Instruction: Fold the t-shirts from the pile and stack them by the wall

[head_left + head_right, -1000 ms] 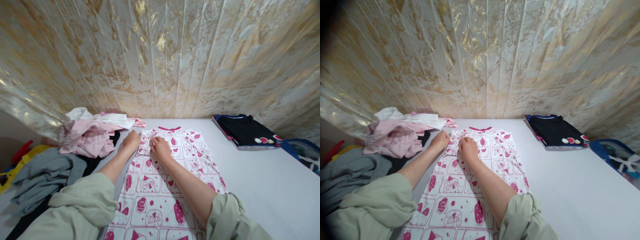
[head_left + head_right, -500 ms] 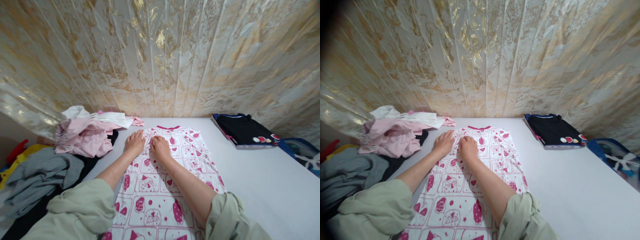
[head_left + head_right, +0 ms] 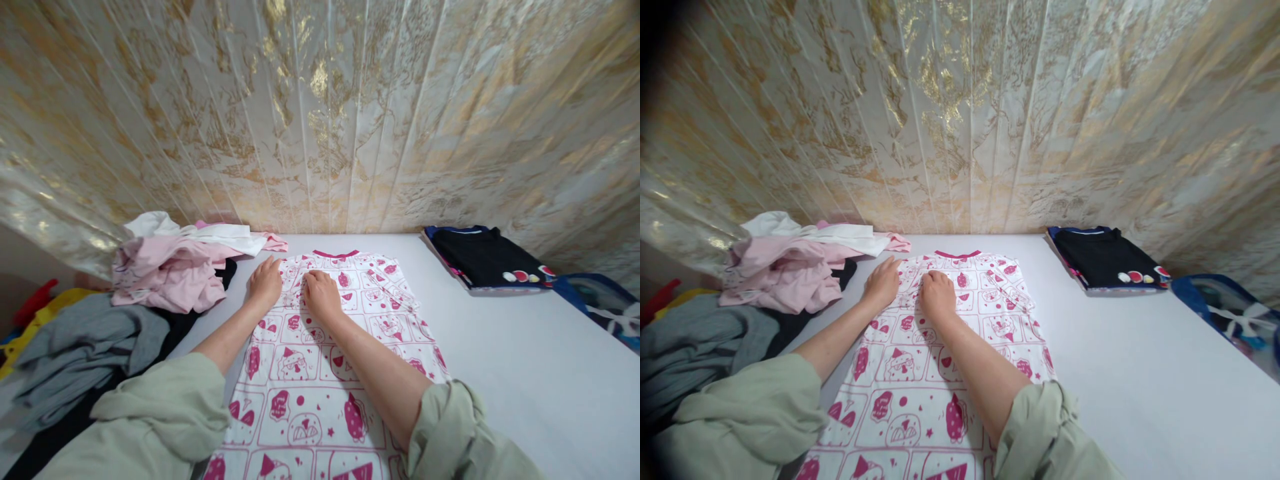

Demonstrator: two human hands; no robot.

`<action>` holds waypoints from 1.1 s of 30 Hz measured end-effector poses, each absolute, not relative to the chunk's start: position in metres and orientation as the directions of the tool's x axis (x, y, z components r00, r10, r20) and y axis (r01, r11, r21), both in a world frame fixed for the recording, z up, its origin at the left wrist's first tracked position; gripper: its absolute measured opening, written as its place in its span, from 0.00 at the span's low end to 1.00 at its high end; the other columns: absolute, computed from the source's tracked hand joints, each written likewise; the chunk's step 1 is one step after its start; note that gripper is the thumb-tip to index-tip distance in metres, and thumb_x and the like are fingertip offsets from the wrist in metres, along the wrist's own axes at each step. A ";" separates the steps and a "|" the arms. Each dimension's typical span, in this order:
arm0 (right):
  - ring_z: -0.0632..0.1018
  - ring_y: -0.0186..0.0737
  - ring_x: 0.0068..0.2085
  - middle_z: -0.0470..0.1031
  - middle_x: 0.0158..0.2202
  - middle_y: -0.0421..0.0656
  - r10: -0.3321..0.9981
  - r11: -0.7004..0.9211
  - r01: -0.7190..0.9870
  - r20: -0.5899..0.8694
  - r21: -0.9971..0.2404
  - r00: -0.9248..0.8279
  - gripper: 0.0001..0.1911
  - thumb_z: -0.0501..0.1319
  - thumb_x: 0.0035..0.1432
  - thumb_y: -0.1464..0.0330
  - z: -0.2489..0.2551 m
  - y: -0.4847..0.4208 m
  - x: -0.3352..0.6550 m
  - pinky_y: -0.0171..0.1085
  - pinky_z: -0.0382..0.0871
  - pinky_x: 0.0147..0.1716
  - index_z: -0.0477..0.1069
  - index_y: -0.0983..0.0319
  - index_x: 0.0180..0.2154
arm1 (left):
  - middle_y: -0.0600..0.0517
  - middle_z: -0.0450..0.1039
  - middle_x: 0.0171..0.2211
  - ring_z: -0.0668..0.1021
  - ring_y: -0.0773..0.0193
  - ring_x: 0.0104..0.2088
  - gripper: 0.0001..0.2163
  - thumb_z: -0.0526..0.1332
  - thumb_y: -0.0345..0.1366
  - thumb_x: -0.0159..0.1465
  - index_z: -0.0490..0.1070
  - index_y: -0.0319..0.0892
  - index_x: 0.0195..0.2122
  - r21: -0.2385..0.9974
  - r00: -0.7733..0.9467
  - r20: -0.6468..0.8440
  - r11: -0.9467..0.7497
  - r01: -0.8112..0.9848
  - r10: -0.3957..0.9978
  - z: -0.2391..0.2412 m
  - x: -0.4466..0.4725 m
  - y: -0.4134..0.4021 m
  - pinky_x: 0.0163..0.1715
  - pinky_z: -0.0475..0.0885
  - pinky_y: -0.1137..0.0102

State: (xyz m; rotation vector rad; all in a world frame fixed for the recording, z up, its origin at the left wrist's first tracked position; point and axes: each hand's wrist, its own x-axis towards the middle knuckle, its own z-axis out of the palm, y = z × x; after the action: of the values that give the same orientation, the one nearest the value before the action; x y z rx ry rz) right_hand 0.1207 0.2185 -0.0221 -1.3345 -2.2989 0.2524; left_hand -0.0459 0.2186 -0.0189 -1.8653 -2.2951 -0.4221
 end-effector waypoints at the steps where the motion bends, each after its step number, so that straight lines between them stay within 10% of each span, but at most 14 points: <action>1: 0.68 0.46 0.53 0.70 0.54 0.47 0.857 0.511 0.772 0.300 -0.378 -0.419 0.15 0.52 0.64 0.71 -0.022 0.218 0.120 0.42 0.61 0.51 0.70 0.61 0.49 | 0.42 0.62 0.63 0.66 0.53 0.62 0.21 0.48 0.28 0.66 0.65 0.40 0.59 0.123 -0.209 0.309 0.179 0.976 0.928 -0.017 -0.043 0.220 0.59 0.63 0.57; 33: 0.58 0.46 0.65 0.59 0.66 0.48 0.881 0.470 0.818 0.228 -0.331 -0.414 0.24 0.46 0.68 0.66 -0.029 0.213 0.117 0.50 0.47 0.63 0.58 0.63 0.63 | 0.44 0.53 0.68 0.58 0.54 0.67 0.24 0.44 0.38 0.70 0.56 0.43 0.66 0.038 0.001 0.162 -0.007 0.999 0.987 -0.027 -0.010 0.215 0.64 0.53 0.58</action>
State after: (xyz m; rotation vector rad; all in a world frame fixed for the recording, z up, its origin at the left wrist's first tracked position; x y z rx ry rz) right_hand 0.1169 0.2131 -0.0292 -1.4293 -2.3550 0.2373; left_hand -0.0100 0.2154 -0.0273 -2.1585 -2.1499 -0.2168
